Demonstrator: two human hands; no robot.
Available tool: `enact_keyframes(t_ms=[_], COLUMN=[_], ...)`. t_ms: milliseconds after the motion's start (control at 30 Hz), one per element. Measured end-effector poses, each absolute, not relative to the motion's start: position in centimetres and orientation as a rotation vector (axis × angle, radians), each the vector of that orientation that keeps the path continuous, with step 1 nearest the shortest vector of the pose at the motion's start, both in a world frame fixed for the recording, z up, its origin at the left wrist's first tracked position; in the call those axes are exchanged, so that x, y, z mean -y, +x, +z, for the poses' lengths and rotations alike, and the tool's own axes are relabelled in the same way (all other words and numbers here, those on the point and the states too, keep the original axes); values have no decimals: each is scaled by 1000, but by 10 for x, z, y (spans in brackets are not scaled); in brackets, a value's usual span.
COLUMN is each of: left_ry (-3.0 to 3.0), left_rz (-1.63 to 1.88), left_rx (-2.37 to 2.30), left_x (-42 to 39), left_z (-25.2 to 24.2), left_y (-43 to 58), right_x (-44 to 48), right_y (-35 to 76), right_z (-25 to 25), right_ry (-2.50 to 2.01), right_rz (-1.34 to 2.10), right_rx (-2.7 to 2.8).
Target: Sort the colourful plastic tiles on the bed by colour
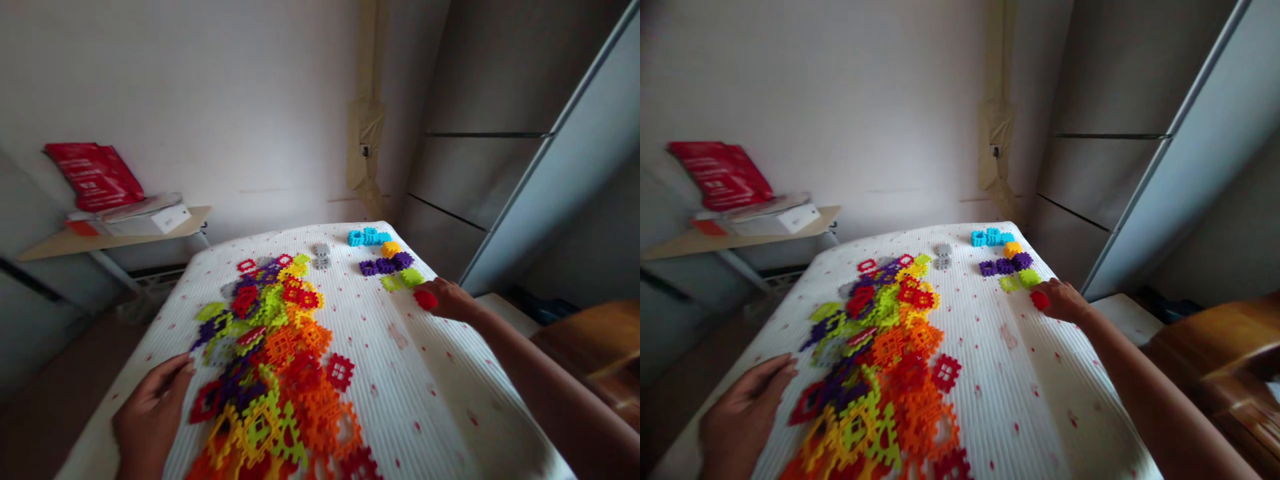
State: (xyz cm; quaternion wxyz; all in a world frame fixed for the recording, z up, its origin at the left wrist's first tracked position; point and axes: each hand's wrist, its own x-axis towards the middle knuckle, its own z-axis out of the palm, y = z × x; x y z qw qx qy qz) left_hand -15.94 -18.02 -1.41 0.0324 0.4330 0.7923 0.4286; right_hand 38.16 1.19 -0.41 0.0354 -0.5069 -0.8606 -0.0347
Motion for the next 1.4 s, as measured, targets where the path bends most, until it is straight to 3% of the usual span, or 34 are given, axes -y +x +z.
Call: enact_keyframes(t_ms=[233, 667, 1000, 1400], left_ry=[1342, 1573, 1898, 1809], left_rz=[1539, 1456, 985, 697], left_rx=[-2270, -2222, -2090, -2046], left_x=[170, 162, 142, 118], left_z=[-21, -12, -4, 3], left_y=[-149, -141, -128, -125], right_x=[-17, 33, 59, 58], right_y=[389, 359, 287, 281], right_z=[-12, -15, -20, -35], right_ry=[-1459, -1017, -856, -901], right_rz=[-115, -244, -30, 41], right_rx=[2674, 2620, 2687, 2637])
